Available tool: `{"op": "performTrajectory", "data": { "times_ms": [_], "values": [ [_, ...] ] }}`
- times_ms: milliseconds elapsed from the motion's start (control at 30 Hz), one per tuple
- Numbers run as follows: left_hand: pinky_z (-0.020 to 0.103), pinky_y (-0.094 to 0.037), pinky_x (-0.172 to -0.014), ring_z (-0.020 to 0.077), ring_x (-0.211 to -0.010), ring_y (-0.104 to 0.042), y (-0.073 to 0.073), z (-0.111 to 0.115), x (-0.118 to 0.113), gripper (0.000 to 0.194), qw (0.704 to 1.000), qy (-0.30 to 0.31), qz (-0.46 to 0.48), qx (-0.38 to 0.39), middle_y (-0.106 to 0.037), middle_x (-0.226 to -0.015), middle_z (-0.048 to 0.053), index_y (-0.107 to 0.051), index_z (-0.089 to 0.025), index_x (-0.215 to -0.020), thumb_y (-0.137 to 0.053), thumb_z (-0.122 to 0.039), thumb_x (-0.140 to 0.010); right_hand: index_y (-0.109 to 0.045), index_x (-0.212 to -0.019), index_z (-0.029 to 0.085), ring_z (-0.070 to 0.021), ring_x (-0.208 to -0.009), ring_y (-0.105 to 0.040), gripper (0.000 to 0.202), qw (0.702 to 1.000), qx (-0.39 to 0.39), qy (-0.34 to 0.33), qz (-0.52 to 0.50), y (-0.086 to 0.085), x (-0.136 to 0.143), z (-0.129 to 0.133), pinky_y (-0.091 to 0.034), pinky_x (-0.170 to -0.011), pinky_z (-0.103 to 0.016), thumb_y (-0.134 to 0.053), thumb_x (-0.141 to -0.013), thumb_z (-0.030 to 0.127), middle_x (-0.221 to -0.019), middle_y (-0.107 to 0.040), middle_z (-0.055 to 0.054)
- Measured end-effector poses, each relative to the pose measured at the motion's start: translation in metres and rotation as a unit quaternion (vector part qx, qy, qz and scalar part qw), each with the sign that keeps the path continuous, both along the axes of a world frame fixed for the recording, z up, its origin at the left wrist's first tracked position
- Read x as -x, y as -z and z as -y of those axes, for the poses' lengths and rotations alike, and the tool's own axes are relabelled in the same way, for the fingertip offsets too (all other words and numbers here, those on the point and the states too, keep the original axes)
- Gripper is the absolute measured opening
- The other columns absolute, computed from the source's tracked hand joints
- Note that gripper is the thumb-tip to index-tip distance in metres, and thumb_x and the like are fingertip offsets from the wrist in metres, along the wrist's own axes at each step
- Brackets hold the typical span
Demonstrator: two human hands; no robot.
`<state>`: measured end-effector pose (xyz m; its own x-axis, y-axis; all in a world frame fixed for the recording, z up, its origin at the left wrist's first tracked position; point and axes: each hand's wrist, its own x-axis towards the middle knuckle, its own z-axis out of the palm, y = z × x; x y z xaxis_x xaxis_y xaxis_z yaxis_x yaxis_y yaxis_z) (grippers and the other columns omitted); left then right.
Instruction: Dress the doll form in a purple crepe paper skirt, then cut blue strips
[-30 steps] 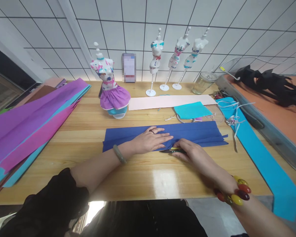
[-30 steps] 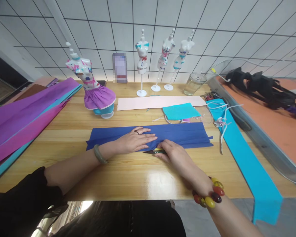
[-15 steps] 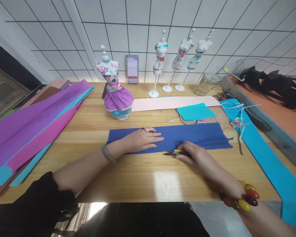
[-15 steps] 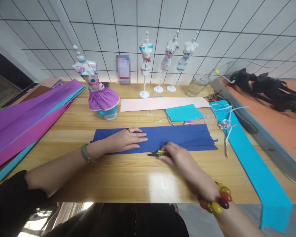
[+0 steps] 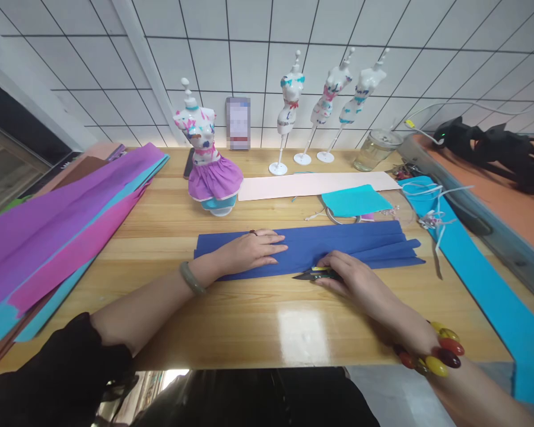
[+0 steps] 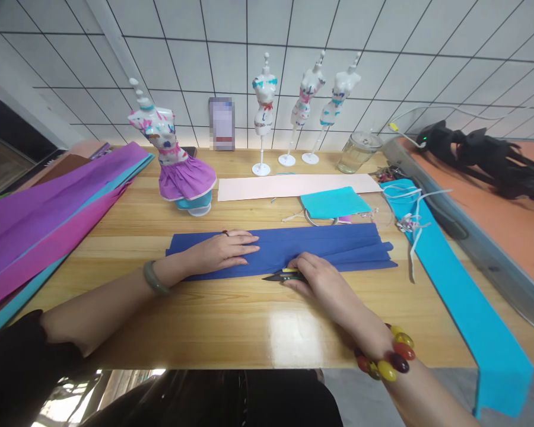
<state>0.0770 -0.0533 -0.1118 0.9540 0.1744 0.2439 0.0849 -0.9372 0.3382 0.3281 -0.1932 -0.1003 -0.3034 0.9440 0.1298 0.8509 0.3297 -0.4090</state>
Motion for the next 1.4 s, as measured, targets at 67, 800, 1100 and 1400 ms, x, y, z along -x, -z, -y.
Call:
{"op": "performTrajectory", "data": {
  "times_ms": [67, 800, 1100, 1400],
  "values": [
    [0.040, -0.038, -0.104, 0.0223, -0.124, -0.043, 0.001, 0.000, 0.000, 0.037, 1.000, -0.003, 0.003, -0.003, -0.052, -0.132, 0.012, -0.053, -0.019, -0.125, -0.043, -0.033, -0.091, -0.057, -0.095, 0.020, -0.0225, -0.084, -0.061, 0.018, 1.000, 0.001, -0.002, -0.002, 0.000, 0.001, -0.001, -0.049, -0.074, -0.037, -0.055, -0.086, 0.036, -0.093, -0.062, -0.008],
    [0.042, -0.040, -0.101, 0.0264, -0.123, -0.043, 0.006, 0.000, 0.001, 0.040, 0.999, 0.011, 0.036, -0.027, -0.055, -0.128, 0.015, -0.063, -0.016, -0.114, -0.049, -0.042, -0.087, -0.054, -0.094, 0.021, -0.0205, -0.083, -0.060, 0.017, 0.999, 0.045, 0.014, -0.024, 0.000, 0.002, 0.003, -0.048, -0.072, -0.032, -0.053, -0.087, 0.036, -0.093, -0.061, -0.007],
    [0.041, -0.041, -0.099, 0.0263, -0.125, -0.041, 0.011, 0.000, 0.003, 0.041, 0.999, 0.004, 0.029, -0.029, -0.053, -0.130, 0.014, -0.062, -0.017, -0.115, -0.046, -0.044, -0.088, -0.056, -0.092, 0.021, -0.0203, -0.082, -0.061, 0.016, 0.999, 0.037, 0.029, -0.018, -0.004, 0.014, 0.003, -0.049, -0.071, -0.032, -0.053, -0.088, 0.036, -0.091, -0.063, -0.006],
    [0.042, -0.042, -0.098, 0.0268, -0.124, -0.042, 0.012, 0.000, 0.004, 0.040, 0.998, 0.009, 0.041, -0.037, -0.054, -0.129, 0.014, -0.061, -0.018, -0.116, -0.046, -0.043, -0.088, -0.057, -0.096, 0.020, -0.0203, -0.084, -0.060, 0.019, 0.998, 0.054, 0.034, -0.019, -0.005, 0.022, 0.004, -0.048, -0.074, -0.032, -0.052, -0.088, 0.037, -0.094, -0.062, -0.007]
  ]
}}
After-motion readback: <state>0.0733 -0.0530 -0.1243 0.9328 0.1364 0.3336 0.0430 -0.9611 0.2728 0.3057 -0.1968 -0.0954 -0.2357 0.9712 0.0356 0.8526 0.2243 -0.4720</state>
